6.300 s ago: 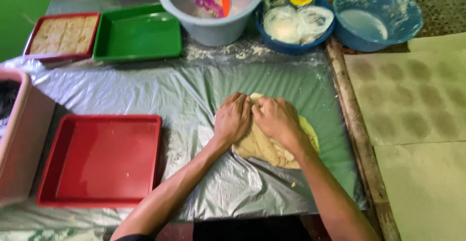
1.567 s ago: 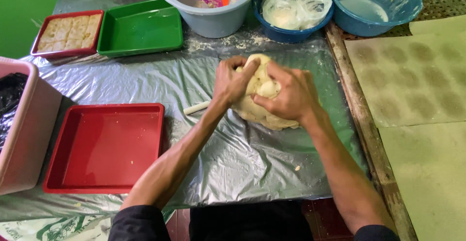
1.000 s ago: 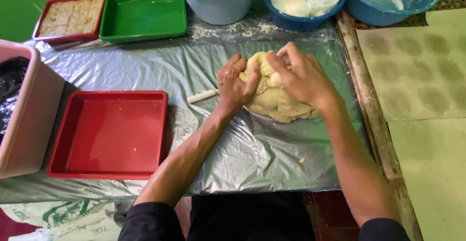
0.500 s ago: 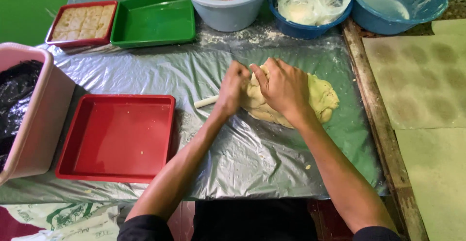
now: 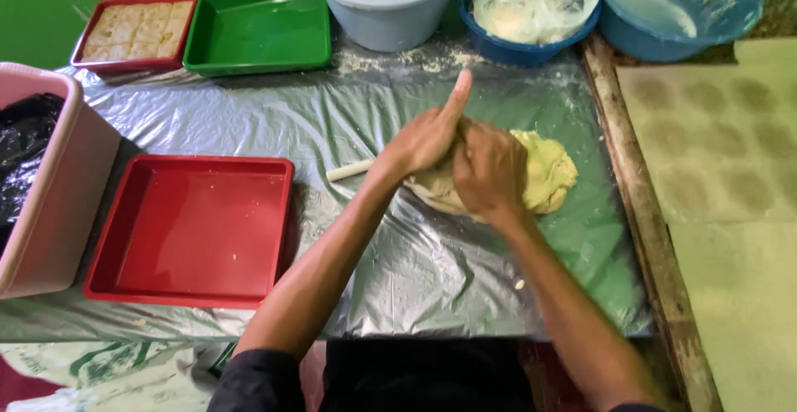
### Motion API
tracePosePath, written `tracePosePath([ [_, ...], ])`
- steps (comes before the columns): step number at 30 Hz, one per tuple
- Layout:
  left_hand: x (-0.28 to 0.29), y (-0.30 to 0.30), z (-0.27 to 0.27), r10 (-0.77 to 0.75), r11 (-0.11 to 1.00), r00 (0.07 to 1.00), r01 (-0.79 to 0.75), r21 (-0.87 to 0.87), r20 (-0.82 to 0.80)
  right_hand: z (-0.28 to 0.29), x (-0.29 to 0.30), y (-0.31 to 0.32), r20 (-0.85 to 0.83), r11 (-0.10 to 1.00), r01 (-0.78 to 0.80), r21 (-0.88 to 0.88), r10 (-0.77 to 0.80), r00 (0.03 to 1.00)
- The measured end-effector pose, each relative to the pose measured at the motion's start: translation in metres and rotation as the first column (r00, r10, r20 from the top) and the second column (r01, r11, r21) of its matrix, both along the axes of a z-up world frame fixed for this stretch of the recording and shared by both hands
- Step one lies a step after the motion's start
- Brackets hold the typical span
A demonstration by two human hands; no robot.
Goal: Kneading a large lump of dough on a table covered with plastic wrap.
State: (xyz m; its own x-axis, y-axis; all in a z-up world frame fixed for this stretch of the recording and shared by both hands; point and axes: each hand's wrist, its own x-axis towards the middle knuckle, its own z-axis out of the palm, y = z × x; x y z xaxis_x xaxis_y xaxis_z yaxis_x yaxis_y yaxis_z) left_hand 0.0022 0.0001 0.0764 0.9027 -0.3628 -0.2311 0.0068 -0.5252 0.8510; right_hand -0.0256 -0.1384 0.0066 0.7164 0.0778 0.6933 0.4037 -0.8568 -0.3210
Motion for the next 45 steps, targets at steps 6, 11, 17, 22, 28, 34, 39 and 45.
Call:
tracePosePath([
  [6, 0.015, -0.016, -0.008, -0.149, 0.963, 0.987, 0.159, 0.219, -0.06, 0.036, 0.004, -0.046, -0.231, 0.72, -0.244, 0.65, 0.492, 0.839],
  [11, 0.0, -0.023, -0.064, -0.105, 0.9, 0.96, -0.019, 0.435, 0.259, 0.01, 0.04, -0.071, -0.398, 0.93, -0.065, 0.362, 0.218, 0.891],
  [17, -0.027, -0.021, -0.069, -0.086, 0.937, 0.767, -0.155, 0.313, 0.635, 0.041, 0.021, -0.036, -0.775, 0.994, -0.079, -0.071, -0.005, 0.631],
  [22, -0.023, -0.02, -0.077, -0.108, 0.929, 0.682, -0.19, 0.318, 0.723, 0.028, 0.018, -0.032, -0.716, 0.982, -0.079, -0.173, -0.07, 0.694],
  [28, 0.003, -0.022, -0.068, -0.149, 0.926, 0.825, -0.077, 0.37, 0.545, 0.004, 0.025, -0.049, -0.492, 0.98, 0.021, 0.197, 0.08, 0.867],
  [34, 0.008, -0.028, -0.064, -0.068, 0.924, 0.881, -0.121, 0.362, 0.469, 0.025, 0.015, -0.069, -0.478, 0.997, -0.048, 0.066, 0.074, 0.875],
  [39, 0.006, -0.035, -0.062, 0.033, 0.893, 0.902, -0.22, 0.393, 0.43, 0.03, 0.003, -0.067, -0.712, 0.996, 0.073, -0.06, -0.094, 0.695],
  [45, 0.01, -0.041, -0.069, 0.12, 0.848, 0.904, -0.308, 0.431, 0.41, 0.009, 0.021, -0.06, -0.727, 0.991, 0.107, -0.079, -0.131, 0.674],
])
